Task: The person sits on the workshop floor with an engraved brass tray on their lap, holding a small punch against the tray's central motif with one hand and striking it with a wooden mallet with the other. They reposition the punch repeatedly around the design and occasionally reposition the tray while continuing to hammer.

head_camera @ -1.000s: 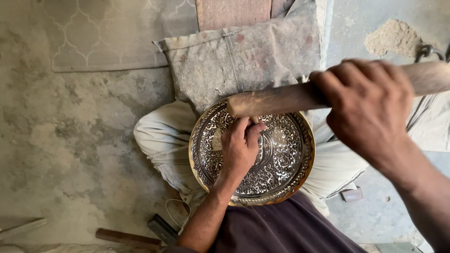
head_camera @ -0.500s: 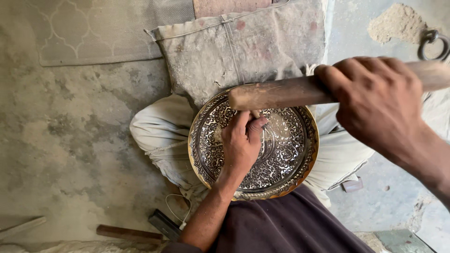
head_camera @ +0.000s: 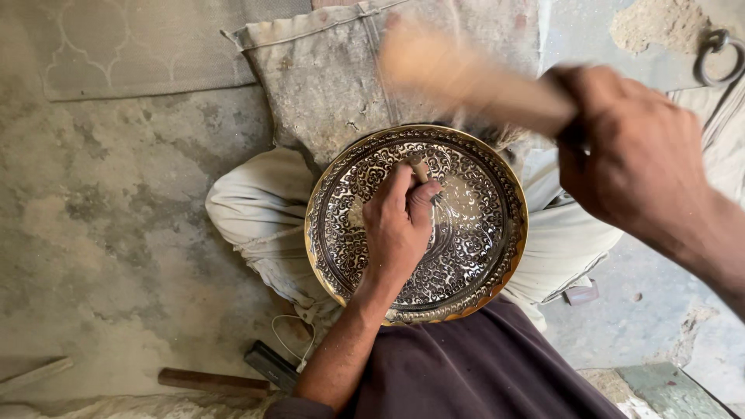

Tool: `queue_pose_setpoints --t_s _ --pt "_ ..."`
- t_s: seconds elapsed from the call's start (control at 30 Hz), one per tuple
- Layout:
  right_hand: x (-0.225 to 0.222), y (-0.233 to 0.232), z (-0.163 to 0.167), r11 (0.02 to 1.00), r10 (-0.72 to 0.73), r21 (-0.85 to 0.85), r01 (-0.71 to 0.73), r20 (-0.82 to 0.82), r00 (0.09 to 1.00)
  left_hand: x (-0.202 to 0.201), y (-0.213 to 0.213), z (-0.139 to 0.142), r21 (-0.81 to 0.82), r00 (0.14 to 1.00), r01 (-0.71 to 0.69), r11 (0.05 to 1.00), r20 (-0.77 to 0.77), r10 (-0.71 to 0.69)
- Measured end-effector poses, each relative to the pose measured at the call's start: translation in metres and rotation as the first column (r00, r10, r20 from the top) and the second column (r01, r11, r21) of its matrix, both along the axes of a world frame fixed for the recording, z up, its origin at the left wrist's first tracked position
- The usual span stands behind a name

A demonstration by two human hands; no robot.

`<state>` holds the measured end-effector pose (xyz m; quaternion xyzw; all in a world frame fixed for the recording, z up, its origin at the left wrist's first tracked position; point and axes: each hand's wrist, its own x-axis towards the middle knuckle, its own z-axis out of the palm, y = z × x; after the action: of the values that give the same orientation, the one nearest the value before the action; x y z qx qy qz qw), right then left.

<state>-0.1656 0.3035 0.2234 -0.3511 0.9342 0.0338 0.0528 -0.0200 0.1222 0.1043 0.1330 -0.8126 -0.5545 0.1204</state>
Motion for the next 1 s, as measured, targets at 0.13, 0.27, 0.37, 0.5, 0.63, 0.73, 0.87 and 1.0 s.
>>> queue_pose_setpoints --t_s 0.13,0.27,0.37,0.5,0.63,0.73,0.87,1.0 --pt "0.001 -0.002 0.009 0.989 0.142 0.061 -0.133 -0.169 0.975 0.001 0.000 -0.003 -0.040 0.998 0.005 0.999 0.056 -0.003" --pt "0.001 -0.004 0.005 0.973 -0.178 -0.127 0.195 0.135 0.975 0.002 0.000 -0.007 -0.034 1.000 0.009 0.999 0.014 -0.008" --pt "-0.001 -0.001 0.002 0.987 0.143 0.093 -0.132 -0.122 0.982 0.002 0.002 -0.010 -0.082 1.000 0.006 0.997 0.007 -0.005" --pt "-0.002 -0.002 0.000 0.968 -0.181 -0.141 0.207 0.178 0.967 0.004 0.003 -0.015 -0.043 1.000 0.001 0.999 0.008 0.000" --pt "-0.002 -0.002 0.002 0.969 0.173 0.198 -0.145 -0.130 0.976 0.005 0.005 -0.019 -0.094 0.999 0.023 0.995 0.043 -0.019" --pt "-0.002 0.002 0.000 0.997 -0.015 -0.080 0.018 0.046 0.999 0.007 0.005 -0.019 -0.060 0.999 0.017 0.998 0.030 -0.015" --pt "-0.003 0.007 -0.006 0.998 -0.059 -0.008 0.060 0.064 0.996 0.007 0.006 -0.020 -0.119 0.998 0.031 0.992 0.051 -0.026" --pt "-0.005 0.010 -0.007 0.988 -0.050 -0.143 0.056 0.046 0.998 0.007 0.007 -0.022 -0.029 1.000 0.018 0.999 0.003 -0.018"
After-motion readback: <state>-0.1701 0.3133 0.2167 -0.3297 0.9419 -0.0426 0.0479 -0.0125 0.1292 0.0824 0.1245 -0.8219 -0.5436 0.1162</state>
